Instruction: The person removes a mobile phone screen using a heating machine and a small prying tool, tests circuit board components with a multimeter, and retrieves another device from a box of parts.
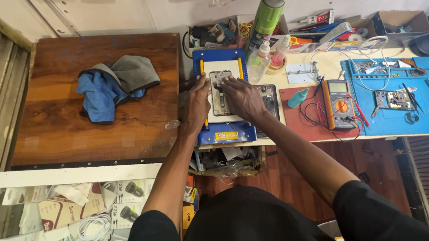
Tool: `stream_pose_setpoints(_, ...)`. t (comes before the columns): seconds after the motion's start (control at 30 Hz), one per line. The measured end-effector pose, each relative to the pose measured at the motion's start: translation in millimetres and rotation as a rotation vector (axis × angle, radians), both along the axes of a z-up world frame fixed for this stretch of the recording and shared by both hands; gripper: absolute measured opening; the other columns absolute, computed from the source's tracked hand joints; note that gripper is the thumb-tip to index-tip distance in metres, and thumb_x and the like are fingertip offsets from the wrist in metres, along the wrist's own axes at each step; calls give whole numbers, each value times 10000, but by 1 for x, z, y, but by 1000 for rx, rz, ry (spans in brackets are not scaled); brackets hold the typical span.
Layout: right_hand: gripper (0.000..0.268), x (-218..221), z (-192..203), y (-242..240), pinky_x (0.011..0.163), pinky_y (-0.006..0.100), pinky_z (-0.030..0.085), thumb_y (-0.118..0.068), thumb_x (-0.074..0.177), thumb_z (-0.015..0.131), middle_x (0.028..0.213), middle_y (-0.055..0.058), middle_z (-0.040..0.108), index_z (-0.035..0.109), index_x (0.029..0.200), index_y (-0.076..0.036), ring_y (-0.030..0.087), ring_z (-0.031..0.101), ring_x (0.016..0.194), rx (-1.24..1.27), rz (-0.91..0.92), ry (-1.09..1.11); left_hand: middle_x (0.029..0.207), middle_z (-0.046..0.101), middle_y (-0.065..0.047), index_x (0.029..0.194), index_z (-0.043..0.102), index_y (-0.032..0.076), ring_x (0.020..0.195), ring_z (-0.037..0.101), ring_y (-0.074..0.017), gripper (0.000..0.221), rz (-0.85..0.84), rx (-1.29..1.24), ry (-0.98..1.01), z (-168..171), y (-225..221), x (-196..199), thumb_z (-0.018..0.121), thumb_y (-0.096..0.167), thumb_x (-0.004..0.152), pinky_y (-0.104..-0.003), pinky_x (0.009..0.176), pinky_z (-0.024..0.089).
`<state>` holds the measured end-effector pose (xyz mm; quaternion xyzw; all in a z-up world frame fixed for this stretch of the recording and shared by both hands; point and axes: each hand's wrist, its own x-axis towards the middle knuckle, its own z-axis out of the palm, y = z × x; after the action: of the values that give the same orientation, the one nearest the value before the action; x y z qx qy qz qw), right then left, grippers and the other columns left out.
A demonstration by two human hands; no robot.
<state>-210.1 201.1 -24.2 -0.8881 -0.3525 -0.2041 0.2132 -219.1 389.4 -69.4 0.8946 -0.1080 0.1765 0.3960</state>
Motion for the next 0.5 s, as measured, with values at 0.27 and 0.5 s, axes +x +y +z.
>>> stream_pose_setpoints(0.27,225,5,6,2,1052,453,536,-44,923,638,1187,216,733,717,1119,34,342,706,1151,19,49,-16,1406,588,-246,1275,651,-65,1411,437,-445,512,-34,78,-79,17,-1,14,665,-135,768,-460,1169,414)
stream_pose_setpoints(0.5,263,5,3,5,910,457,590,-55,872,624,1188,230,717,709,1118,-16,371,711,1109,11,-72,70,1418,630,-161,1293,685,64,1376,559,-310,552,16,317,-35,-15,-29,24,591,-216,826,-401,1152,469)
